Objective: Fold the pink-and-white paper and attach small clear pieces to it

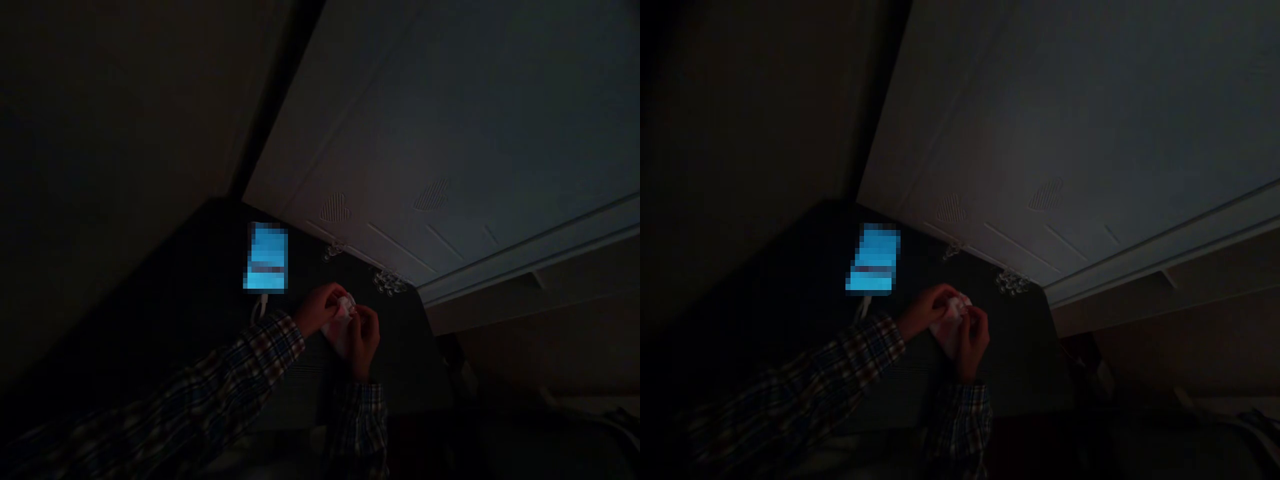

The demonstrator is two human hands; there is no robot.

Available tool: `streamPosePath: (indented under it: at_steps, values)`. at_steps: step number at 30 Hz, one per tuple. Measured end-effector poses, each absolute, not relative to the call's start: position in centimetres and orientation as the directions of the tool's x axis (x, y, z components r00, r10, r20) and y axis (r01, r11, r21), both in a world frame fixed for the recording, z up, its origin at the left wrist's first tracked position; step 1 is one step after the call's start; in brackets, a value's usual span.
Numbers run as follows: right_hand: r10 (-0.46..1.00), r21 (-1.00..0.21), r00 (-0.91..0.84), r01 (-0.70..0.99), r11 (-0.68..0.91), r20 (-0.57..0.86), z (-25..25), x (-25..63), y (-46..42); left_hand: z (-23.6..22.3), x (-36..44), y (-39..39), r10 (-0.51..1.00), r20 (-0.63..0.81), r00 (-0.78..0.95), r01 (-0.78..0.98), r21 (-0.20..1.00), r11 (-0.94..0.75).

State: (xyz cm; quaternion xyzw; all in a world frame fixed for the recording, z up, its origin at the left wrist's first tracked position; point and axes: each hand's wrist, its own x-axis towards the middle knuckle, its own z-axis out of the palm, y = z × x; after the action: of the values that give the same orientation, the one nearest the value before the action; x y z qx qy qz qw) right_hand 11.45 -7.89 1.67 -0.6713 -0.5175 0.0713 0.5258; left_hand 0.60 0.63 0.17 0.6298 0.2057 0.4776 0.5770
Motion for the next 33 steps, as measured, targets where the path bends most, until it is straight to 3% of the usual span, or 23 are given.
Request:
streamPosePath:
  at_steps: [4,9,15,24,30,33]
  values:
    - [0.761,-0.782,0.469,0.619,0.080,0.449,1.7,11.2,-7.8,0.3,0.6,0.7,0.855,0.320,0.409,-0.186,0.946,-0.265]
    - [0.750,-0.768,0.470,0.636,0.076,0.464,1.6,11.4,-7.7,0.3,0.4,1.1,0.841,0.366,0.398,-0.095,0.928,-0.359]
    - [0.753,-0.760,0.473,0.648,0.055,0.458,1.7,11.3,-7.8,0.3,0.4,1.4,0.894,0.298,0.334,-0.035,0.952,-0.304]
    - [0.766,-0.766,0.465,0.641,0.053,0.443,2.0,11.1,-7.9,0.4,0.3,1.3,0.897,0.282,0.342,-0.066,0.959,-0.276]
    - [0.791,-0.747,0.413,0.659,0.082,0.452,2.2,10.8,-8.0,1.1,-0.1,0.9,0.903,0.212,0.373,-0.141,0.975,-0.170]
    - [0.806,-0.752,0.399,0.653,0.084,0.437,2.5,10.5,-8.0,1.2,-0.2,0.7,0.889,0.238,0.391,-0.126,0.971,-0.205]
